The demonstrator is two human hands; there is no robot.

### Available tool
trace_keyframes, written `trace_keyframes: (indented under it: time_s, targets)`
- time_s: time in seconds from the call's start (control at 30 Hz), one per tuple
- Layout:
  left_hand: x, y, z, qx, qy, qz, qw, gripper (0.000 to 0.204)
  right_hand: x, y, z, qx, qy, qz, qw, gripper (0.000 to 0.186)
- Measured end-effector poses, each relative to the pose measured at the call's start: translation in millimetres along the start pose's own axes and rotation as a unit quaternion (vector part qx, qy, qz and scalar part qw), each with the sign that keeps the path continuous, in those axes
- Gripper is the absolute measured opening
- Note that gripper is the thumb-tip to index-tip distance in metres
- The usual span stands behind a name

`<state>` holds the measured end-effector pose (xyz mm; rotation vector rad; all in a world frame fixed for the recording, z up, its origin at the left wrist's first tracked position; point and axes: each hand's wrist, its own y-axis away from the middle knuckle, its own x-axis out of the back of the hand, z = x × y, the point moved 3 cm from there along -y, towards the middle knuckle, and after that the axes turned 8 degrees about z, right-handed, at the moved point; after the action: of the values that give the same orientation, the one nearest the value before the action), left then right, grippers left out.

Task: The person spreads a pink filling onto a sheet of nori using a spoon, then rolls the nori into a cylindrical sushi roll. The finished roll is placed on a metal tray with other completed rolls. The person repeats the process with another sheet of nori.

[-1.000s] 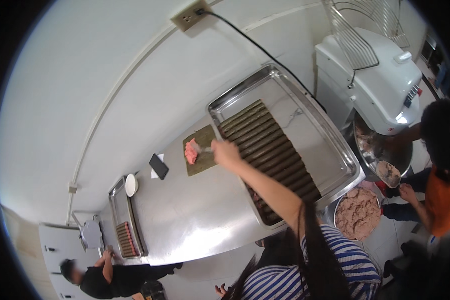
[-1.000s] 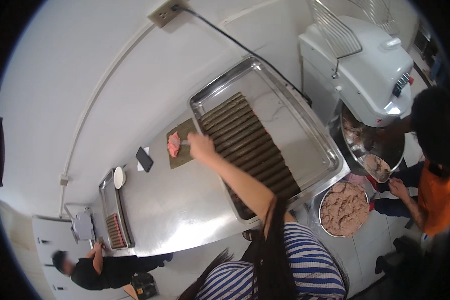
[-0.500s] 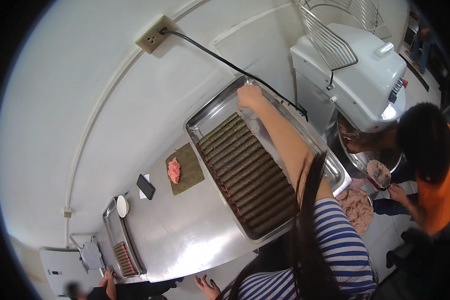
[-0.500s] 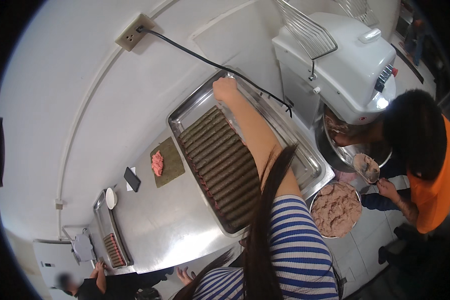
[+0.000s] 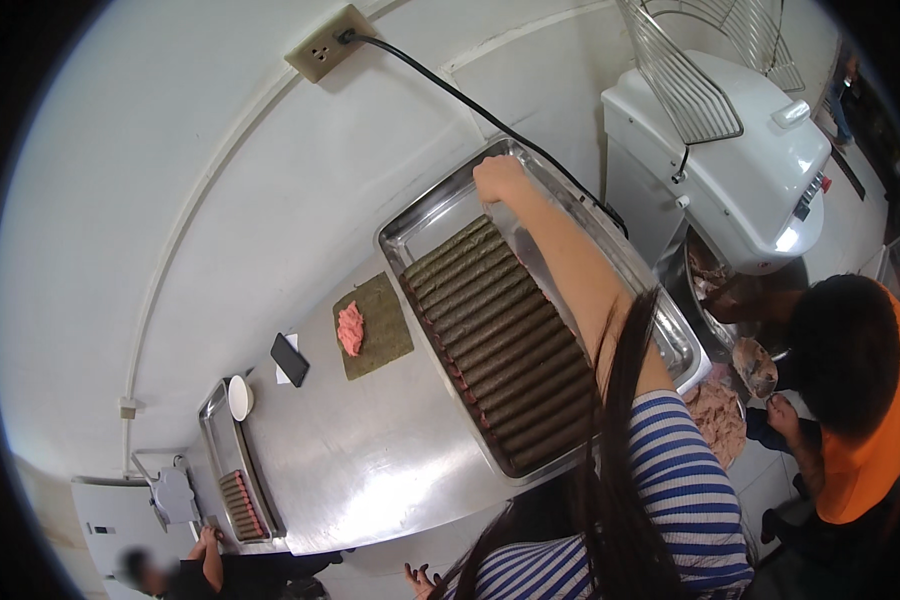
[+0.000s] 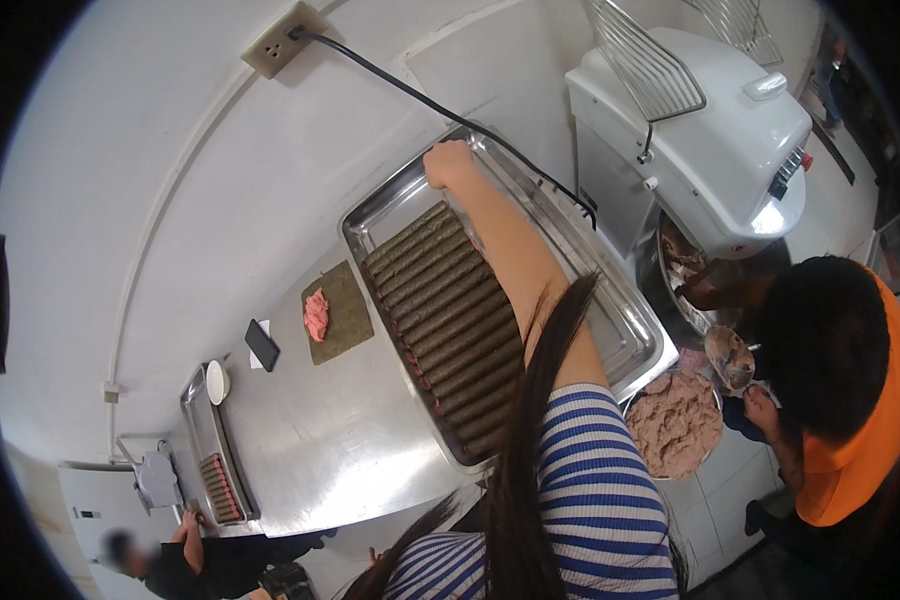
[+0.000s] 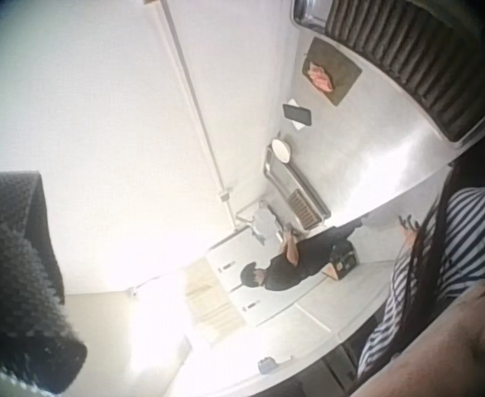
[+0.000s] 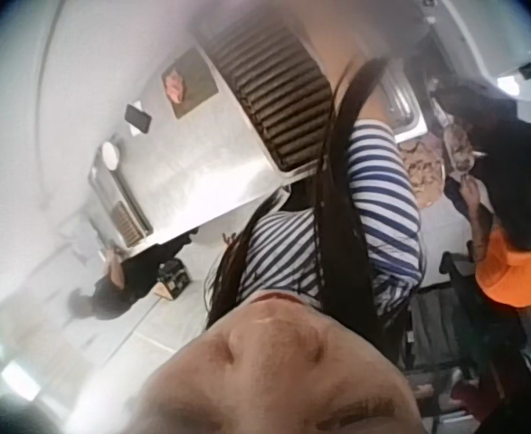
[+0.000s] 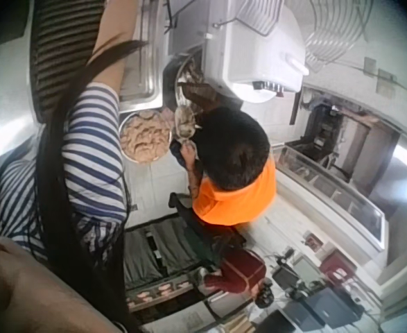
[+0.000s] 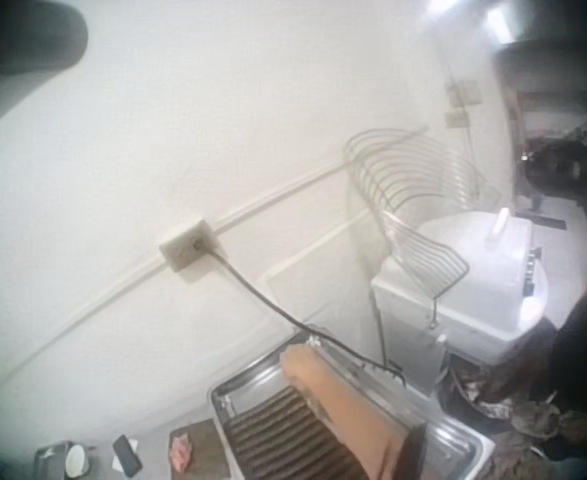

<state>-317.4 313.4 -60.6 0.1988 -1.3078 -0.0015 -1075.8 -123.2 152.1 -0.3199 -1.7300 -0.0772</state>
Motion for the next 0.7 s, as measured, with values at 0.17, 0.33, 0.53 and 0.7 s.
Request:
trace_keyframes:
  time_s: [0.17, 0.33, 0.53, 0.7]
  targets:
    - [6, 5, 12, 0.009, 0.010, -0.017, 1.000, 0.046, 22, -3, -2, -0.008, 0.004, 0.009, 1.000, 0.025]
    - [26, 13, 47, -0.032, 0.040, 0.018, 0.999, 0.046, 55, 6, -29, -0.009, -0.095, 0.047, 0.994, 0.027]
    - [64, 1, 119, -0.031, 0.074, 0.132, 0.988, 0.041, -35, 87, -172, -0.028, -0.449, 0.089, 0.889, 0.023]
    - [85, -30, 149, -0.065, 0.108, 0.207, 0.970, 0.042, -136, 173, -296, -0.107, -0.442, 0.049, 0.889, 0.037]
